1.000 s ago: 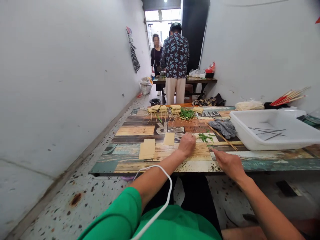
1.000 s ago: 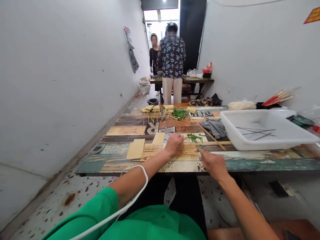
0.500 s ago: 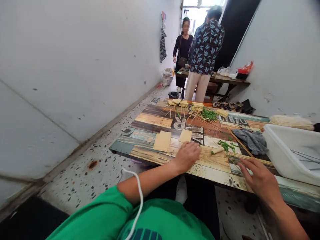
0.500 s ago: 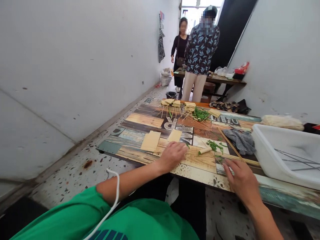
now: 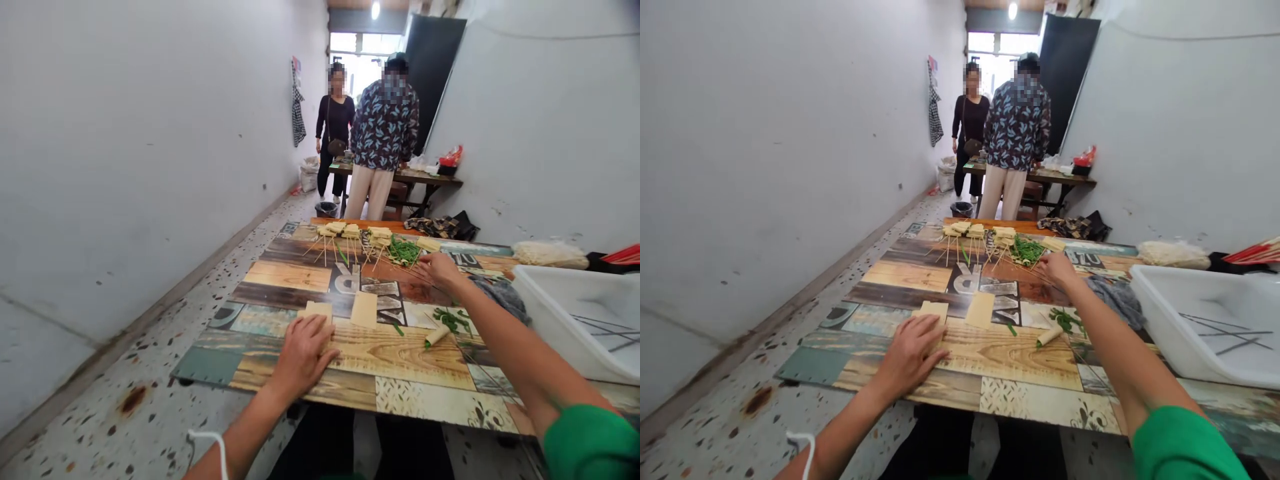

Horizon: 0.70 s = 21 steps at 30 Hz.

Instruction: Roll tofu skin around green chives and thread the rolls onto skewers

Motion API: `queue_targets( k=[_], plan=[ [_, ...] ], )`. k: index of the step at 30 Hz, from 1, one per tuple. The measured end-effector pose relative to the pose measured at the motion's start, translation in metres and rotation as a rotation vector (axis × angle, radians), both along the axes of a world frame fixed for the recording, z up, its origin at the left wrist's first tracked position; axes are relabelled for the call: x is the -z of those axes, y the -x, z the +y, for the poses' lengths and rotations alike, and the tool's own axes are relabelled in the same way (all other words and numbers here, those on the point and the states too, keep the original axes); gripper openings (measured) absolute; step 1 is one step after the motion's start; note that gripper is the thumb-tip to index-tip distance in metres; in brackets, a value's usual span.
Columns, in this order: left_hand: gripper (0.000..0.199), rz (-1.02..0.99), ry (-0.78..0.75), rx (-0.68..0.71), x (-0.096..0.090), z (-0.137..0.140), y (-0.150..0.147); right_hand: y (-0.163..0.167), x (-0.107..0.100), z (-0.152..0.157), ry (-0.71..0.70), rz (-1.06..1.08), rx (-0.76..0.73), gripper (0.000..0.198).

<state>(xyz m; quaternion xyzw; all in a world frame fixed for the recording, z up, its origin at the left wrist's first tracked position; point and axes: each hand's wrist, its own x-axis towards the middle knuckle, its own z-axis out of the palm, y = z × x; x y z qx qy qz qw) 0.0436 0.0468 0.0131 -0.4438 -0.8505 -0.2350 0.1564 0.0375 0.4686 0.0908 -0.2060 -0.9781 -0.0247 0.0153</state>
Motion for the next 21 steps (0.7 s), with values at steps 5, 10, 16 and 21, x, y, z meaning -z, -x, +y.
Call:
queue_targets(
  k=[5, 10, 16, 21],
  plan=[
    [0.023, 0.065, -0.071, -0.115, 0.005, -0.006, 0.004, 0.06, 0.006, 0.03, -0.016, -0.066, -0.006, 0.048],
    [0.031, 0.085, -0.099, -0.058, -0.009, -0.006, -0.004, 0.09, 0.019, 0.042, 0.008, -0.134, -0.091, 0.037],
    [0.021, 0.068, 0.043, 0.058, -0.025, 0.029, -0.003, 0.09, 0.019, 0.045, 0.018, -0.001, -0.058, 0.029],
    [0.016, 0.004, 0.374, 0.155, -0.04, 0.082, 0.001, 0.075, 0.004, 0.048, 0.105, 0.129, 0.026, 0.028]
  ],
)
